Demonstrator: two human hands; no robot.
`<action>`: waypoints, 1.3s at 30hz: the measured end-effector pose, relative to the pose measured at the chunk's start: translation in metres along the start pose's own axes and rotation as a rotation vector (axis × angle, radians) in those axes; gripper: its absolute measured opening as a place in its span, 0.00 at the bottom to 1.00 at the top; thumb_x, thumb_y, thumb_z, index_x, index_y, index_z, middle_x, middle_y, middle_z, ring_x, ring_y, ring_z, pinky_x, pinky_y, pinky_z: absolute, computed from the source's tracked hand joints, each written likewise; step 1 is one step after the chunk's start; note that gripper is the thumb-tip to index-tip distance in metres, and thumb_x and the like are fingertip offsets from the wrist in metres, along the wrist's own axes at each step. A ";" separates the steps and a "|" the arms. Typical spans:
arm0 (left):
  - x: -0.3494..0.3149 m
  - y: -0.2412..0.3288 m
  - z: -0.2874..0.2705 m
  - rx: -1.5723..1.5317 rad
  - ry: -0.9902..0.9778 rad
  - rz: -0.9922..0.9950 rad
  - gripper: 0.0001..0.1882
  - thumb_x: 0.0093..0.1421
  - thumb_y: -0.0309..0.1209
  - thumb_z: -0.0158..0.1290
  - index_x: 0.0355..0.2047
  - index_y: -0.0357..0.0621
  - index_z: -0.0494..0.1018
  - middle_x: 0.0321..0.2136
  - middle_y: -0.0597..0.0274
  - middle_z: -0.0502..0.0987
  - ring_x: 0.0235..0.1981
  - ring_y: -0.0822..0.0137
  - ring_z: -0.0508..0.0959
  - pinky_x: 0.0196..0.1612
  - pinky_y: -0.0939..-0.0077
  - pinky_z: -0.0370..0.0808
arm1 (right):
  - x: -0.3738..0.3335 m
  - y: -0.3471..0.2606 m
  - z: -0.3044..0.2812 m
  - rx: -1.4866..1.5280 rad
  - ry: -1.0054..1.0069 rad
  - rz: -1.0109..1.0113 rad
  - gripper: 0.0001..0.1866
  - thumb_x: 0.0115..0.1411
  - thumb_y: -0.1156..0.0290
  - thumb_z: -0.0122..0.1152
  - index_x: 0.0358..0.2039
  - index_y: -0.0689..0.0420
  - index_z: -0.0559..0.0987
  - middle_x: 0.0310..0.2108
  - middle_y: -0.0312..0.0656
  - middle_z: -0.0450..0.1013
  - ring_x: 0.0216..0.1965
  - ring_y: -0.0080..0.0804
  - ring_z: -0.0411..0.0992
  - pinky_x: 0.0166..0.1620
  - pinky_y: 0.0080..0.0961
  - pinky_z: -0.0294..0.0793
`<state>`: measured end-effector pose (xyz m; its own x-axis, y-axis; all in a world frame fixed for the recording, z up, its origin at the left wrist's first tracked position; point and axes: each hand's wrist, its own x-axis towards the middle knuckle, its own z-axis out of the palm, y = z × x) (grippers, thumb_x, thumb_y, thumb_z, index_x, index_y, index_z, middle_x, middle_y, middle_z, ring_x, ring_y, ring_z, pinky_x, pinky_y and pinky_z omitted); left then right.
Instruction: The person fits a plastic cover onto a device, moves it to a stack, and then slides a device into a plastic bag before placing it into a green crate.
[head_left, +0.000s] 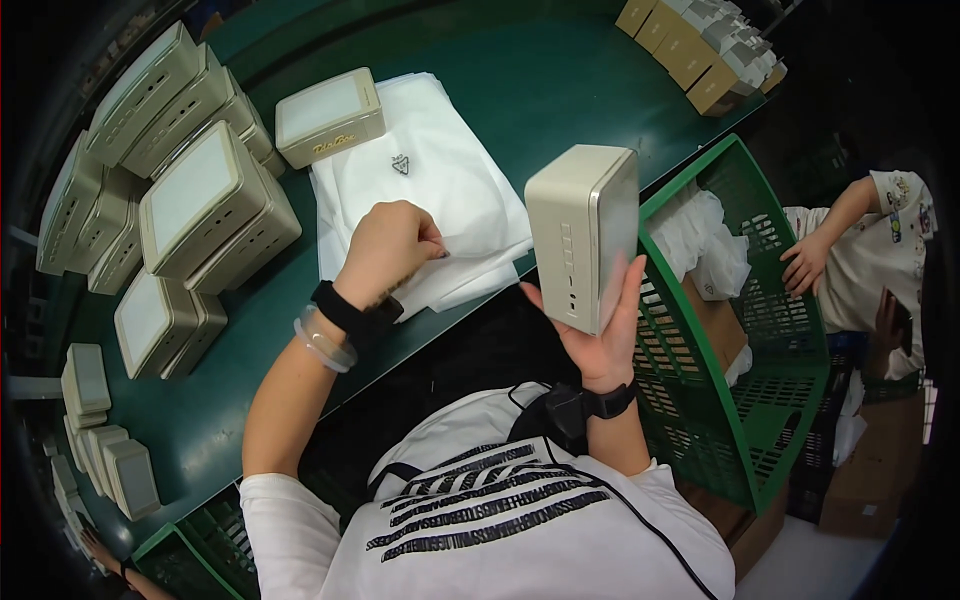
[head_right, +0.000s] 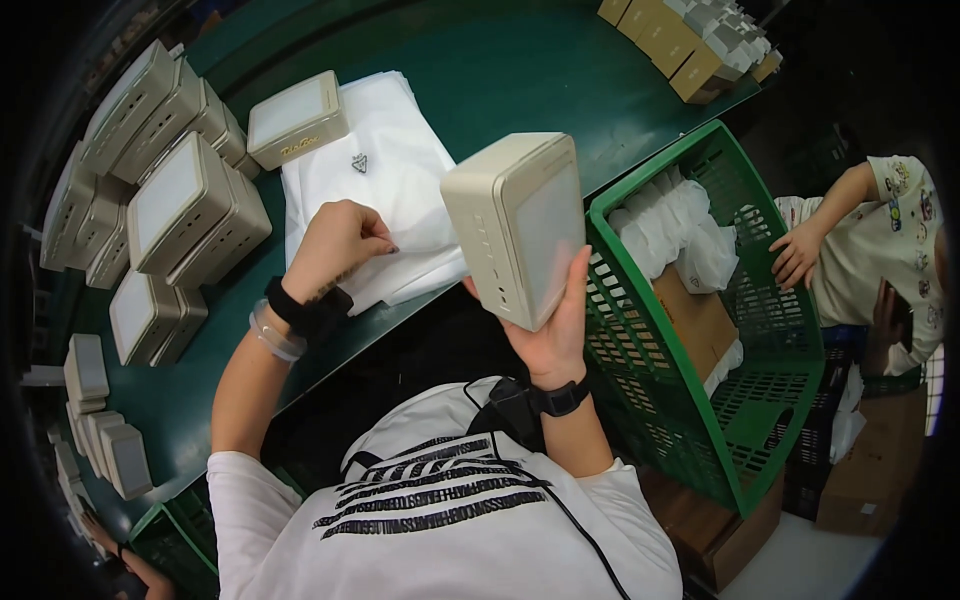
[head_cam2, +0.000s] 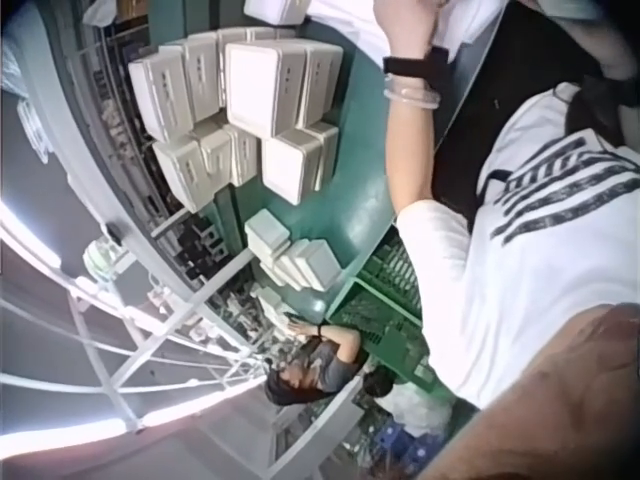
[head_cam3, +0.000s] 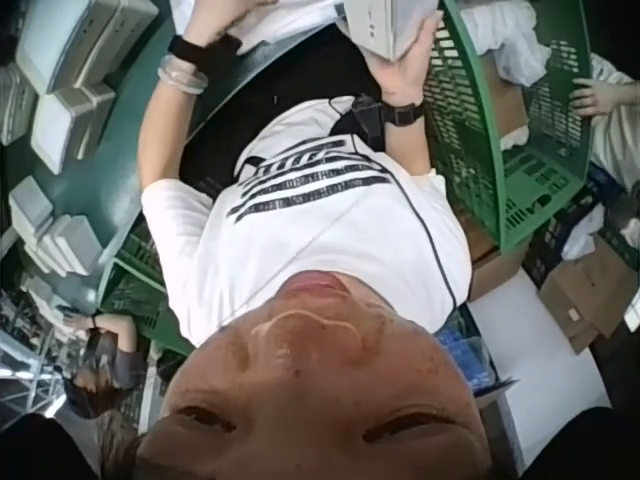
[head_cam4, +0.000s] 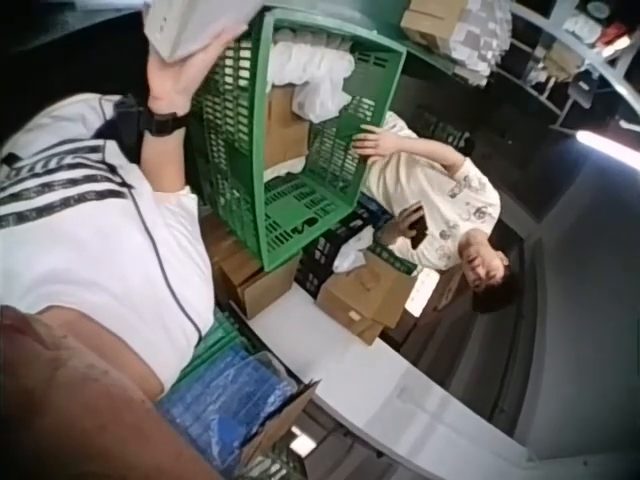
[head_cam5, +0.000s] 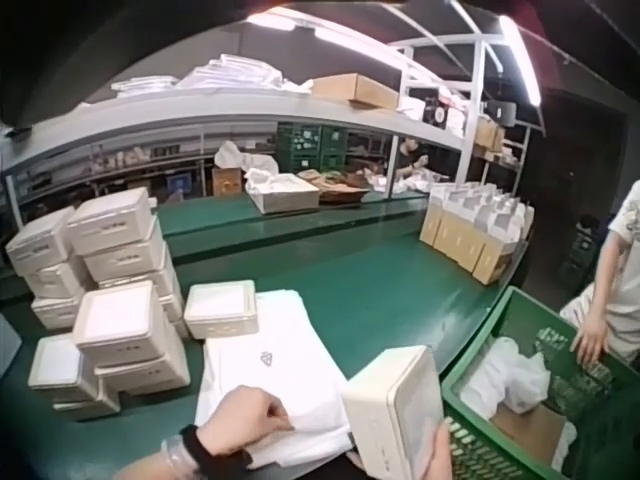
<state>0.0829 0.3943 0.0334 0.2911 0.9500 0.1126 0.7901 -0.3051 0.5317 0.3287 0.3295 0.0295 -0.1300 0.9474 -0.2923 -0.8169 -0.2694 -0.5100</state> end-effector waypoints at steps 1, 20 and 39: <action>0.005 0.000 -0.006 -0.110 -0.085 -0.097 0.06 0.48 0.26 0.59 0.20 0.36 0.75 0.14 0.59 0.74 0.20 0.67 0.74 0.26 0.75 0.71 | 0.001 0.005 0.006 0.065 -0.149 0.045 0.33 0.60 0.36 0.42 0.58 0.45 0.64 0.50 0.38 0.69 0.51 0.36 0.68 0.56 0.50 0.65; -0.007 -0.016 0.001 -0.403 -0.054 -0.196 0.09 0.48 0.28 0.63 0.18 0.37 0.75 0.17 0.60 0.75 0.21 0.70 0.74 0.28 0.78 0.71 | 0.020 0.037 0.025 -0.122 -0.078 -0.200 0.40 0.59 0.34 0.41 0.64 0.45 0.52 0.60 0.39 0.57 0.61 0.42 0.58 0.55 0.62 0.63; -0.002 -0.012 -0.005 -0.522 0.099 -0.374 0.08 0.56 0.28 0.55 0.29 0.33 0.73 0.21 0.62 0.75 0.21 0.74 0.73 0.28 0.81 0.71 | 0.047 0.060 0.023 -0.153 -0.095 -0.193 0.41 0.59 0.38 0.48 0.63 0.51 0.55 0.60 0.40 0.59 0.61 0.40 0.58 0.57 0.52 0.63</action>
<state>0.0701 0.3966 0.0312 -0.0238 0.9952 -0.0953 0.4553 0.0956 0.8852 0.2604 0.3621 0.0033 -0.0381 0.9939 -0.1038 -0.7379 -0.0980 -0.6677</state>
